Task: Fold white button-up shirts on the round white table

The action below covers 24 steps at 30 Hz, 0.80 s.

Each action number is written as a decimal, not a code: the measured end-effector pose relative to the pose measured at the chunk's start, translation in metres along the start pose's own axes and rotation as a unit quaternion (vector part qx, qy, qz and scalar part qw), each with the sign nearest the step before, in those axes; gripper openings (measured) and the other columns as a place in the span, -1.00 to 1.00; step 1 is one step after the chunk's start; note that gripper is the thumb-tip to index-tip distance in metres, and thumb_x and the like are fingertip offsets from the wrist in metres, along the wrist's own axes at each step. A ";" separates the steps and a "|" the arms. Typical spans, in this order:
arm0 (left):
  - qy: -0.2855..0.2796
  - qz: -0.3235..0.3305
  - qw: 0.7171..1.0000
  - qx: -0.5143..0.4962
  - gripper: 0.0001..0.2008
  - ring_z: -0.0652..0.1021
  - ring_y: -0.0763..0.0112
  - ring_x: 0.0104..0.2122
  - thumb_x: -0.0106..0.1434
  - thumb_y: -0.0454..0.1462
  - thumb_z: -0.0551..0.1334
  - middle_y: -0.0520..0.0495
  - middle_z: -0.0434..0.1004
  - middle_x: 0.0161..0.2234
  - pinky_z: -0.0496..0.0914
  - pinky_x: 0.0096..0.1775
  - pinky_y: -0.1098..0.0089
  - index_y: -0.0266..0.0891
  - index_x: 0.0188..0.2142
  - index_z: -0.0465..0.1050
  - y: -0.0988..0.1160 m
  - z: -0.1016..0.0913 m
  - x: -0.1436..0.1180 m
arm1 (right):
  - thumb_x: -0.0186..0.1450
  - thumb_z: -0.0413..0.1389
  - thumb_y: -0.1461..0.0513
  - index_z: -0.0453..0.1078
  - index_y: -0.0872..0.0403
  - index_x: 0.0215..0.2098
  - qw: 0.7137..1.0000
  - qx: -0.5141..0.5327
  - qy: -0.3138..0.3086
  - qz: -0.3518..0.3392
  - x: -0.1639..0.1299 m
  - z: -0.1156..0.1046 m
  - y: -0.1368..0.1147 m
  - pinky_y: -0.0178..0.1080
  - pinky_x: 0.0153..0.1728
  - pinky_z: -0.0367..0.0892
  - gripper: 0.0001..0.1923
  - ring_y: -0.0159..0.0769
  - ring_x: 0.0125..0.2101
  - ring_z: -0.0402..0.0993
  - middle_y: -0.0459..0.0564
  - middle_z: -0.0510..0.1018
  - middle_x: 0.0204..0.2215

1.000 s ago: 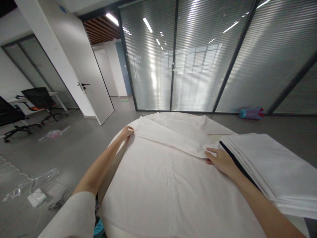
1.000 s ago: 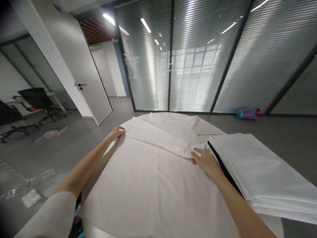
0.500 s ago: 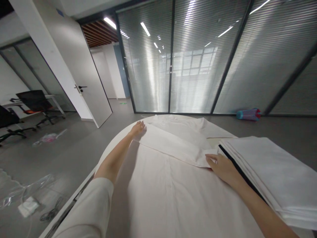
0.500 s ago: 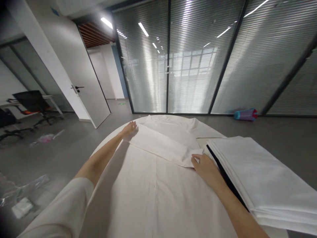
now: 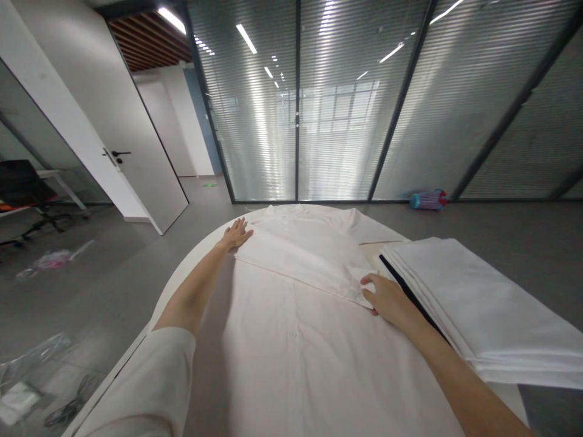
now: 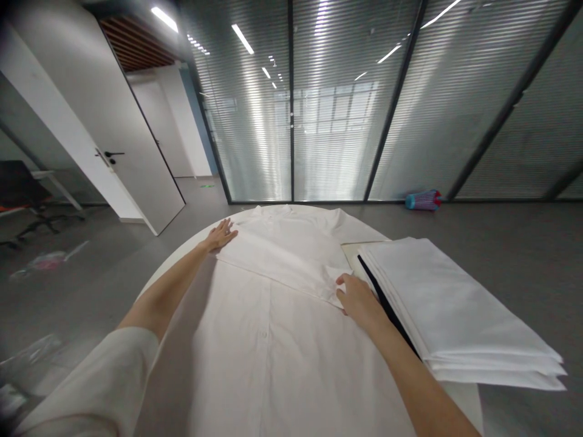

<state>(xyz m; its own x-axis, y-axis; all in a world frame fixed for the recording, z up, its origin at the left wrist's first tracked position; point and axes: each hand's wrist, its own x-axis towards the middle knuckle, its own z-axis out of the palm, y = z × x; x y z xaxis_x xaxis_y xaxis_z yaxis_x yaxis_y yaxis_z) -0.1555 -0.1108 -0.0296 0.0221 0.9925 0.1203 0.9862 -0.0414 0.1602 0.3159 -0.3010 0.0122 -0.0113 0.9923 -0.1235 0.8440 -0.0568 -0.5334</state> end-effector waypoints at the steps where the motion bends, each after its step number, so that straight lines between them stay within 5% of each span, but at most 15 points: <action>1: 0.024 0.004 1.000 0.004 -0.24 0.03 -0.01 0.38 0.39 0.10 -0.04 -0.35 -0.05 0.41 0.04 0.28 0.00 -0.28 0.40 -0.07 0.001 0.000 -0.001 | 0.33 -0.01 0.35 0.43 0.21 -0.08 1.000 -0.007 0.001 -0.003 0.000 0.000 -0.001 -0.33 -0.40 0.36 -0.75 -0.49 -0.68 0.41 0.14 0.58 -0.20; 4: 0.068 0.038 0.997 0.015 -0.37 0.24 0.07 0.29 0.40 0.04 -0.01 -0.30 0.19 0.32 0.10 0.28 0.15 -0.23 0.33 0.14 0.003 -0.001 -0.004 | 0.33 -0.01 0.35 0.43 0.22 -0.09 1.000 -0.021 0.001 -0.002 -0.001 0.000 -0.003 -0.33 -0.42 0.35 -0.75 -0.49 -0.66 0.41 0.16 0.57 -0.18; 6: 0.050 0.062 0.997 0.017 -0.46 0.30 0.17 0.26 0.42 0.01 -0.03 -0.20 0.27 0.28 0.11 0.28 0.25 -0.16 0.26 0.27 0.002 -0.001 -0.004 | 0.33 -0.01 0.35 0.43 0.22 -0.08 1.000 -0.022 -0.001 0.011 -0.001 0.000 -0.004 -0.35 -0.46 0.35 -0.74 -0.46 -0.61 0.44 0.18 0.55 -0.14; 10: -0.005 0.072 0.997 0.026 -0.40 0.15 0.13 0.36 0.43 0.05 -0.06 -0.21 0.08 0.38 0.00 0.32 0.13 -0.18 0.32 0.21 -0.002 0.001 0.001 | 0.32 0.01 0.35 0.45 0.23 -0.08 1.000 -0.012 0.001 0.010 -0.002 -0.003 -0.005 -0.36 -0.46 0.35 -0.74 -0.44 -0.56 0.47 0.19 0.54 -0.13; 16: -0.065 0.058 0.996 0.033 -0.25 -0.03 0.01 0.40 0.38 0.17 -0.13 -0.25 -0.24 0.44 -0.13 0.30 -0.13 -0.13 0.42 -0.03 -0.007 0.004 0.007 | 0.29 0.05 0.37 0.45 0.24 -0.07 1.000 -0.003 0.010 0.006 -0.002 -0.007 -0.005 -0.34 -0.39 0.34 -0.74 -0.42 -0.62 0.45 -0.01 0.54 -0.45; 24: -0.045 0.036 0.998 0.024 -0.34 0.07 0.09 0.38 0.38 0.13 -0.04 -0.18 -0.05 0.42 -0.04 0.30 -0.07 -0.05 0.36 0.09 0.004 -0.003 0.003 | 0.30 0.05 0.32 0.45 0.19 -0.11 0.999 -0.053 -0.009 0.005 0.002 0.003 0.003 -0.31 -0.40 0.27 -0.77 -0.44 -0.64 0.42 0.05 0.57 -0.33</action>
<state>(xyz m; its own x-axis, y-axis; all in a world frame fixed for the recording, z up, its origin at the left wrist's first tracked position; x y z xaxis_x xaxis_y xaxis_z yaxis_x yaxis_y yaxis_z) -0.1519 -0.1084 -0.0257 0.1049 0.9936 0.0417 0.9883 -0.1089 0.1069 0.3172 -0.2995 0.0080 -0.0107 0.9896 -0.1433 0.8962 -0.0541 -0.4403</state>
